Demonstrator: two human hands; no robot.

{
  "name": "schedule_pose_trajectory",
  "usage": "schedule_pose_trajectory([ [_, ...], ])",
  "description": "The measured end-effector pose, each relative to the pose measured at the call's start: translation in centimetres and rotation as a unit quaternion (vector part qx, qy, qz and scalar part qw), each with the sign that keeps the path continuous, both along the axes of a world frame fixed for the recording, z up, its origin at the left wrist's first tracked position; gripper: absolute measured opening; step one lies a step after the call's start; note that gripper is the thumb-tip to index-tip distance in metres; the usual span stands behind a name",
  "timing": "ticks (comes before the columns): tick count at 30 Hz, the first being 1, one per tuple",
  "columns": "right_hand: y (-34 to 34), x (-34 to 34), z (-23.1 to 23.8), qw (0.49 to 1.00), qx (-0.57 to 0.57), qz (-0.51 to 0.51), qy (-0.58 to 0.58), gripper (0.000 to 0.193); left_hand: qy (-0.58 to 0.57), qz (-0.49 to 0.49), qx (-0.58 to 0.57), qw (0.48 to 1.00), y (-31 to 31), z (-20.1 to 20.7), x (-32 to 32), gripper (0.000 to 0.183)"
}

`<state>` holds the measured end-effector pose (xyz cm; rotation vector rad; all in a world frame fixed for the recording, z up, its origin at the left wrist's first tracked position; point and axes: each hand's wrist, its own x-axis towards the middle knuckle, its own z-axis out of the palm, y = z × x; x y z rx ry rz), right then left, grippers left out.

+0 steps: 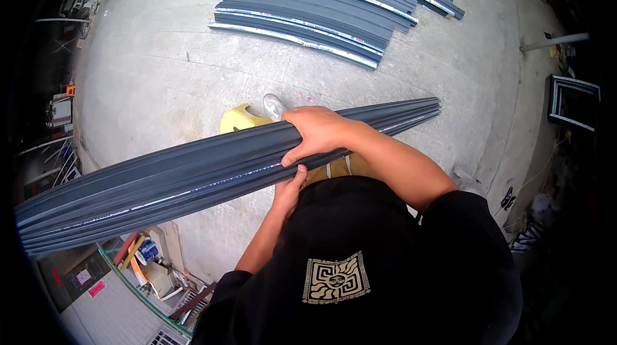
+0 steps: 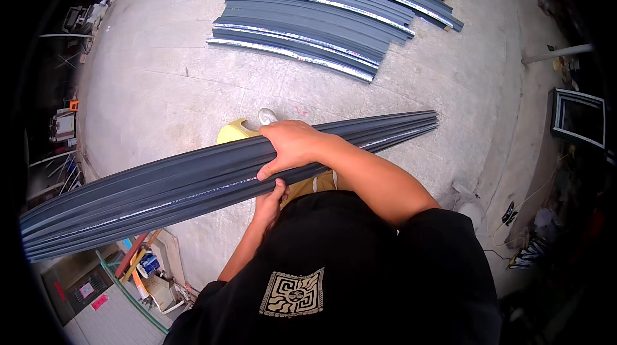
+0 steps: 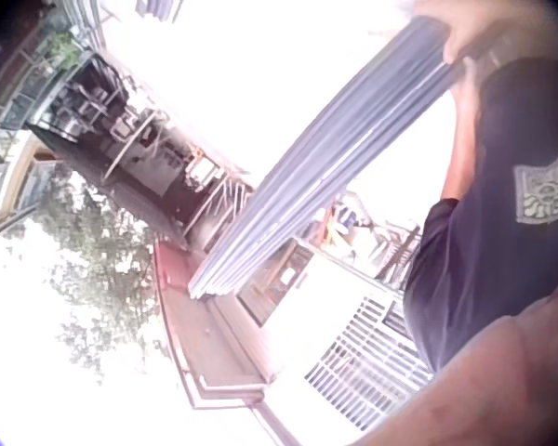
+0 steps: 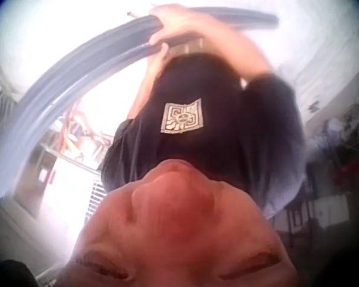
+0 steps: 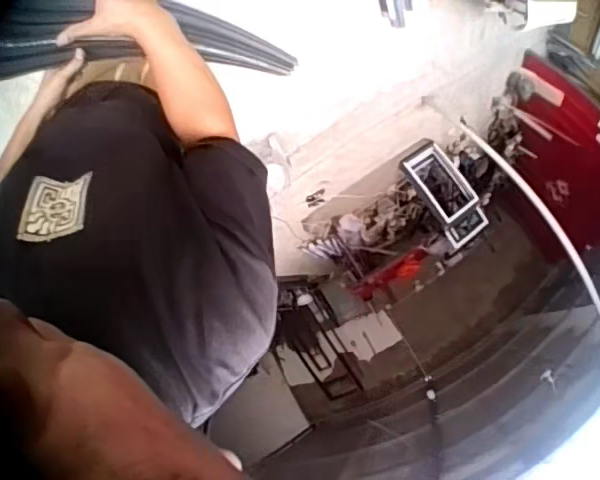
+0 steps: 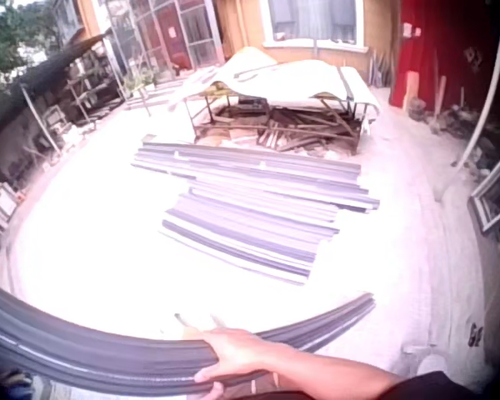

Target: The person organizes several metal tracks on the floor, gathers metal clips and a piece of wood, and then uses a hammer to secure the clips onto the tracks.

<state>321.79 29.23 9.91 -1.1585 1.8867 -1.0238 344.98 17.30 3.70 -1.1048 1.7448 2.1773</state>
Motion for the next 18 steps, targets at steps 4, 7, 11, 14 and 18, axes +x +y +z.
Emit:
schedule_pose_trajectory([
  [4, -6.4, -7.0, -5.7, 0.998, 0.048, -0.001, -0.035, 0.08, -0.06, -0.116, 0.013, 0.991, -7.3, -5.6, -7.5, 0.028],
  [7, -12.2, -10.9, -10.0, 0.995, 0.091, -0.016, -0.047, 0.077, -0.088, -0.131, 0.107, 0.982, -13.5, -8.5, -11.9, 0.026],
  [11, -19.8, -16.1, -16.3, 0.984, 0.127, -0.053, -0.11, 0.074, -0.194, -0.072, 0.215, 0.954, -21.0, -13.6, -17.6, 0.021],
  [14, -25.4, -20.2, -20.1, 0.977, 0.133, -0.076, -0.148, 0.073, -0.176, -0.118, 0.22, 0.952, -27.6, -19.0, -21.0, 0.02],
  [18, -30.7, -24.4, -25.8, 0.961, 0.177, -0.085, -0.196, 0.077, -0.228, -0.145, 0.228, 0.935, -33.9, -24.1, -25.6, 0.023],
])
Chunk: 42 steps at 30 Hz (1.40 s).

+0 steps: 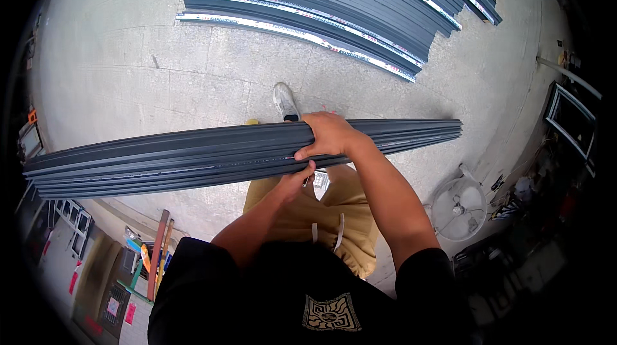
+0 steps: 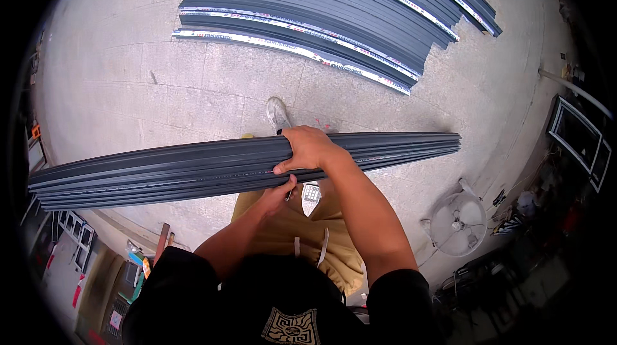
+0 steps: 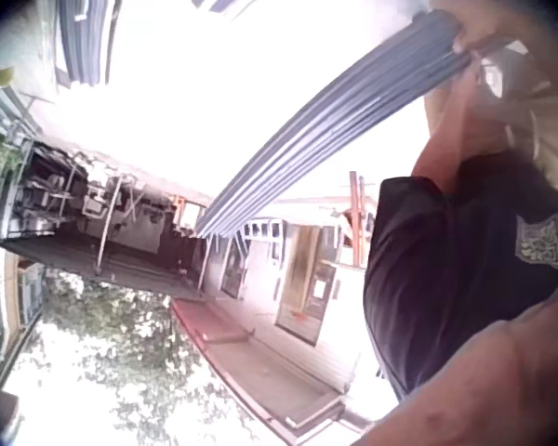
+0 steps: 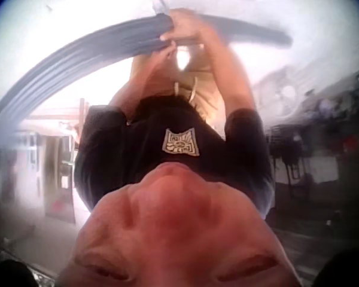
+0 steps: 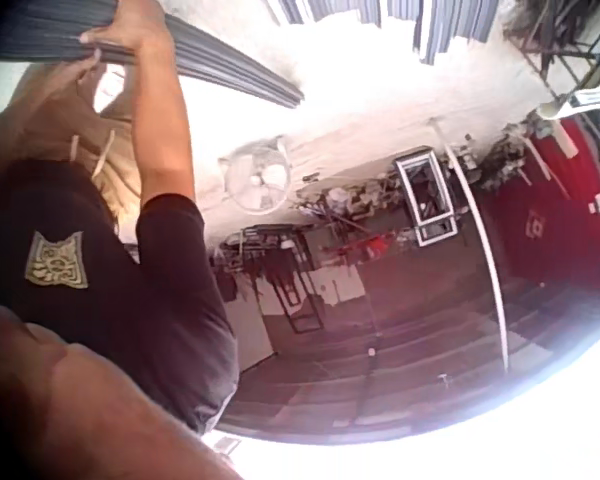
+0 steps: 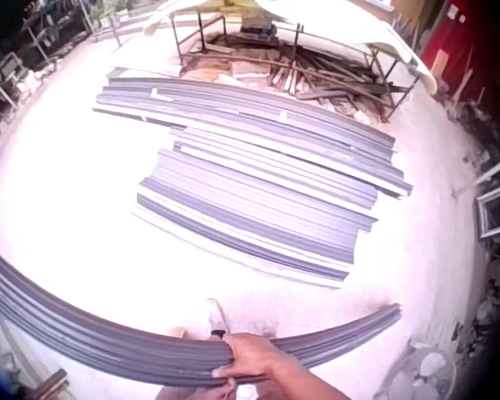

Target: The person organizes several metal tracks on the floor, gathers metal clips and a piece of wood, and then uses a hammer to secure the clips onto the tracks.

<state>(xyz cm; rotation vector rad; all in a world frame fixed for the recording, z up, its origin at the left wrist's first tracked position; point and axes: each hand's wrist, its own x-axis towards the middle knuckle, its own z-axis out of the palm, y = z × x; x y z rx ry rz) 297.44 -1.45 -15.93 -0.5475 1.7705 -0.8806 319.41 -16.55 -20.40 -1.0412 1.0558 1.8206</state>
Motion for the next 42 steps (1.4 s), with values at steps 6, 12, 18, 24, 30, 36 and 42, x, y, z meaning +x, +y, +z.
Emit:
schedule_pose_trajectory([
  [6, -4.0, -4.1, -7.6, 0.998, 0.044, -0.007, -0.042, 0.081, -0.027, 0.08, 0.029, 0.996, -3.8, -4.4, -5.6, 0.029],
  [12, -7.5, -5.8, -13.1, 0.997, 0.041, -0.014, -0.062, 0.088, -0.05, 0.128, 0.036, 0.99, -6.5, -9.8, -7.2, 0.034],
  [18, -11.0, -6.1, -21.2, 0.997, 0.064, -0.027, -0.017, 0.088, -0.062, 0.124, 0.052, 0.989, -9.5, -16.5, -8.4, 0.032],
  [24, -15.3, -7.5, -33.0, 0.995, 0.09, -0.029, -0.041, 0.091, -0.121, 0.099, 0.054, 0.986, -13.8, -27.6, -10.7, 0.036],
  [30, -19.7, -8.7, -44.2, 0.993, 0.108, -0.002, -0.041, 0.101, -0.126, 0.136, 0.064, 0.981, -16.8, -39.2, -11.9, 0.04],
  [36, -20.8, -9.6, -50.8, 0.99, 0.127, -0.017, -0.065, 0.099, -0.145, 0.069, 0.043, 0.986, -17.2, -47.0, -12.3, 0.057],
  [42, -20.9, -8.3, -55.1, 0.99, 0.139, -0.012, -0.017, 0.111, -0.113, 0.017, 0.007, 0.993, -17.4, -50.9, -11.8, 0.073],
])
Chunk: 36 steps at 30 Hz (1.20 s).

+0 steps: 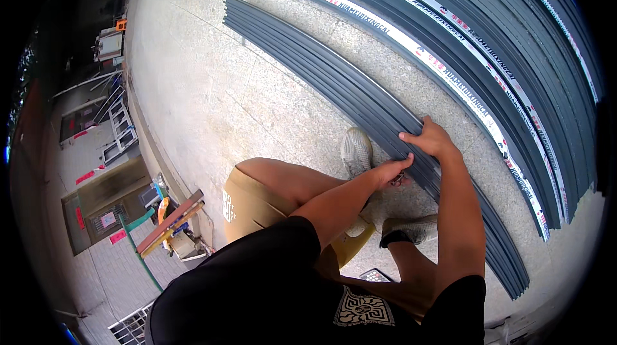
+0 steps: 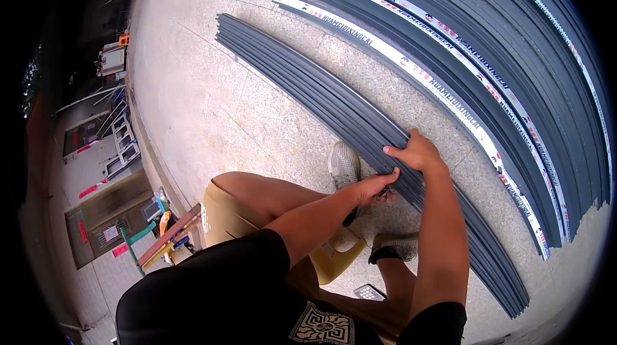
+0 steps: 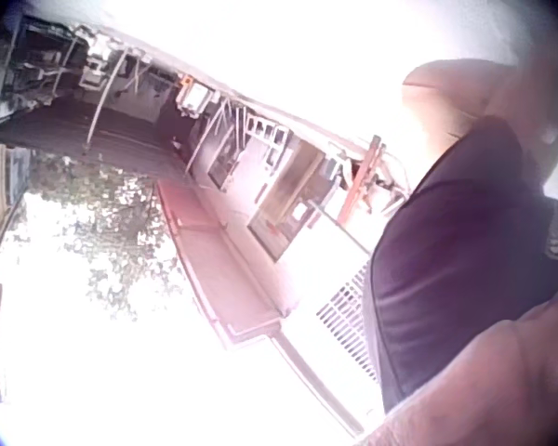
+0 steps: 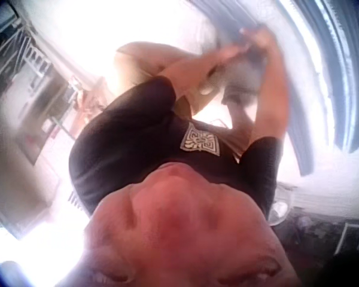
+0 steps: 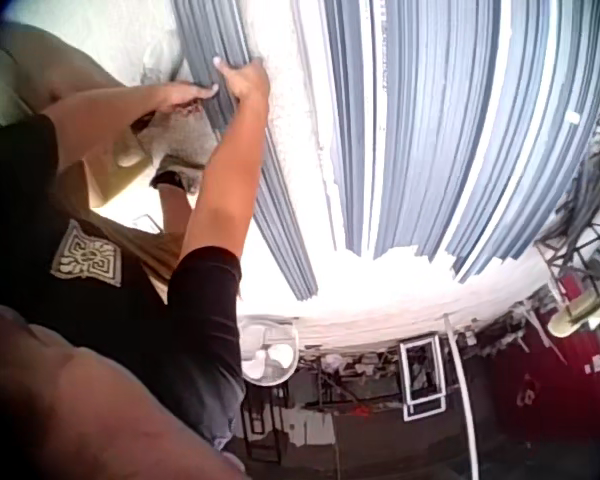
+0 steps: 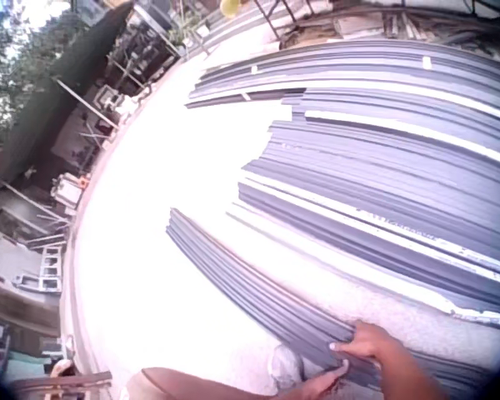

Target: The person organizes several metal tracks on the floor, gathers metal clips and a piece of wood, and then uses a hammer to secure the clips onto the tracks.

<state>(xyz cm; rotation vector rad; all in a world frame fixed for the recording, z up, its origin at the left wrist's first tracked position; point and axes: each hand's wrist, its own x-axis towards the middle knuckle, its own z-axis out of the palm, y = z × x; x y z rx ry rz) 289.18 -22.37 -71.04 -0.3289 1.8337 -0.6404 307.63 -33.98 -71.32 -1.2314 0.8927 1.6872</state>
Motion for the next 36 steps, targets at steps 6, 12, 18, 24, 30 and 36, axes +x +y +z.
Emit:
schedule_pose_trajectory([
  [6, 0.9, 0.9, -0.4, 1.0, 0.01, 0.01, 0.007, 0.108, -0.033, -0.045, -0.013, 0.998, 0.9, -0.9, 0.4, 0.067],
  [12, 3.1, 1.8, -1.6, 1.0, 0.01, 0.017, 0.007, 0.109, -0.025, -0.026, -0.022, 0.999, 3.3, -2.1, 1.6, 0.061],
  [18, 1.3, 2.0, -0.1, 0.998, 0.055, 0.023, 0.003, 0.107, -0.02, -0.049, -0.044, 0.998, 1.5, -2.6, 1.8, 0.067],
  [24, 2.0, 6.1, 4.0, 0.963, 0.17, 0.018, 0.208, 0.095, -0.016, -0.181, -0.056, 0.982, 0.9, -3.2, 0.0, 0.058],
  [30, 4.6, 14.0, -0.3, 0.873, 0.209, -0.17, 0.406, 0.087, 0.076, -0.389, -0.128, 0.909, 0.9, -0.4, -0.8, 0.057],
  [36, 6.0, 20.4, 4.7, 0.831, 0.186, -0.345, 0.394, 0.072, 0.237, -0.689, -0.16, 0.666, 1.2, 5.4, -6.7, 0.06],
])
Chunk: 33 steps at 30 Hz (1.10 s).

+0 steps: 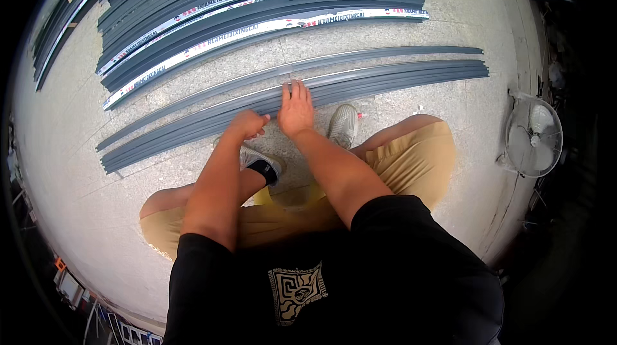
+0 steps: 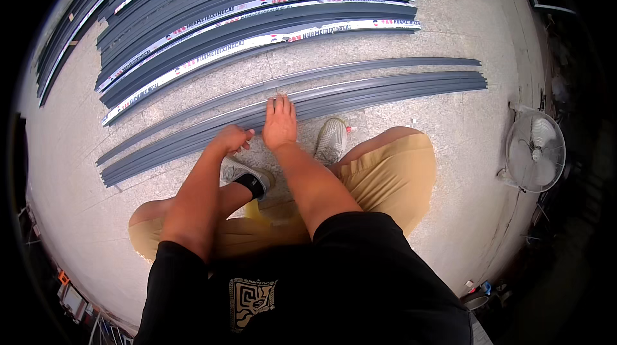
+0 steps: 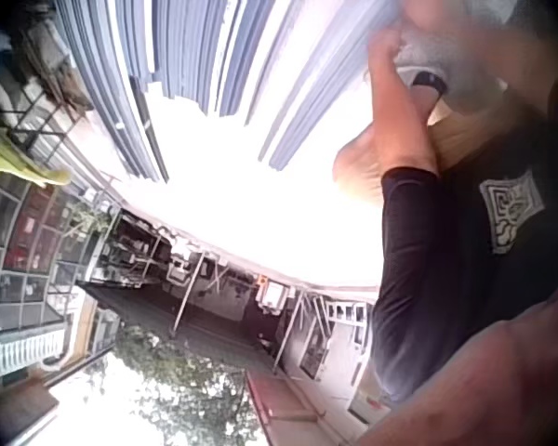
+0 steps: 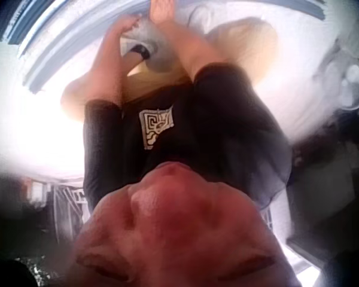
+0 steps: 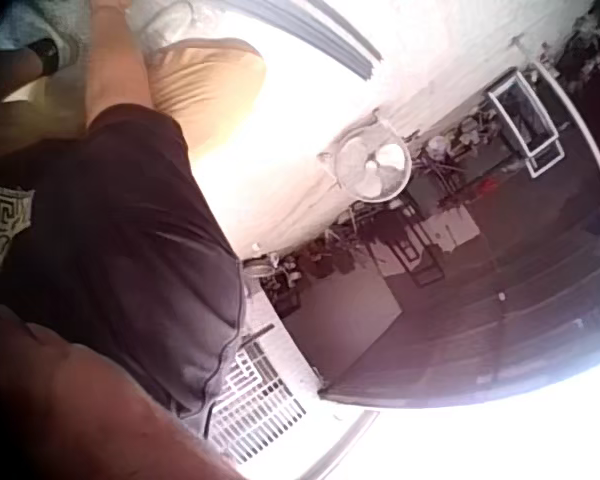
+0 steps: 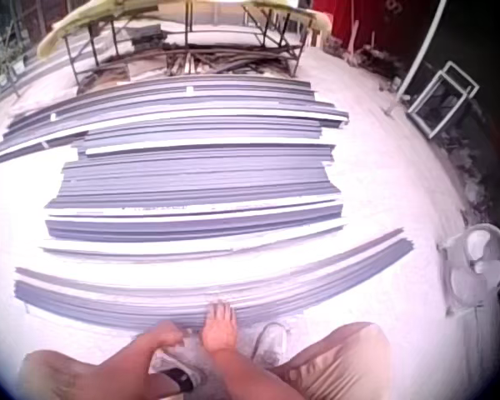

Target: The person organizes several metal tracks on the floor, gathers metal clips and a piece of wood, and then uses a hammer to secure the clips onto the tracks.

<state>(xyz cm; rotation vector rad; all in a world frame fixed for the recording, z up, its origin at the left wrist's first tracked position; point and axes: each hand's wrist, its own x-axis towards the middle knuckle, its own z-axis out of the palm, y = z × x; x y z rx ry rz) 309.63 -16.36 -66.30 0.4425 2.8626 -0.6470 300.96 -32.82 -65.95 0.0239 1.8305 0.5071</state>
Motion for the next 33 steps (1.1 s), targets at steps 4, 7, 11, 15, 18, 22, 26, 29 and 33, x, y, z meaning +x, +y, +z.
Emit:
schedule_pose_trajectory([
  [4, -0.6, 1.3, -2.1, 0.999, 0.018, -0.048, 0.011, 0.057, 0.089, 0.039, 0.045, 0.994, -0.1, 11.0, -7.9, 0.048],
  [7, 0.1, 0.2, 0.1, 0.994, -0.021, -0.065, -0.087, 0.047, 0.199, 0.028, 0.091, 0.975, 0.2, 22.0, -10.1, 0.042],
  [11, 1.7, -0.3, 1.6, 0.98, -0.082, -0.103, -0.146, 0.037, 0.248, 0.085, 0.192, 0.946, 1.0, 32.1, -6.9, 0.033],
  [15, 2.6, 0.6, 0.5, 0.977, -0.086, -0.099, -0.166, 0.039, 0.242, 0.11, 0.285, 0.921, 2.1, 35.4, -2.5, 0.03],
  [18, 2.9, 2.3, 0.6, 0.978, -0.103, -0.09, -0.16, 0.042, 0.232, 0.124, 0.28, 0.923, 1.6, 34.1, -1.1, 0.029],
  [22, 4.1, 3.8, 0.5, 0.981, -0.007, 0.02, -0.194, 0.054, 0.265, 0.119, 0.226, 0.93, -0.3, 33.0, -2.1, 0.029],
  [26, 5.9, 4.1, 1.2, 0.978, 0.006, -0.016, -0.21, 0.046, 0.41, 0.006, 0.168, 0.896, 1.0, 31.2, -3.4, 0.033],
  [29, 5.2, 3.5, 1.2, 0.969, 0.009, 0.023, -0.247, 0.059, 0.41, -0.037, 0.121, 0.903, 0.9, 31.9, -3.4, 0.034],
  [33, 4.8, 3.2, 0.4, 0.978, 0.014, 0.009, -0.206, 0.052, 0.405, -0.044, 0.115, 0.906, -0.5, 31.6, -4.0, 0.033],
])
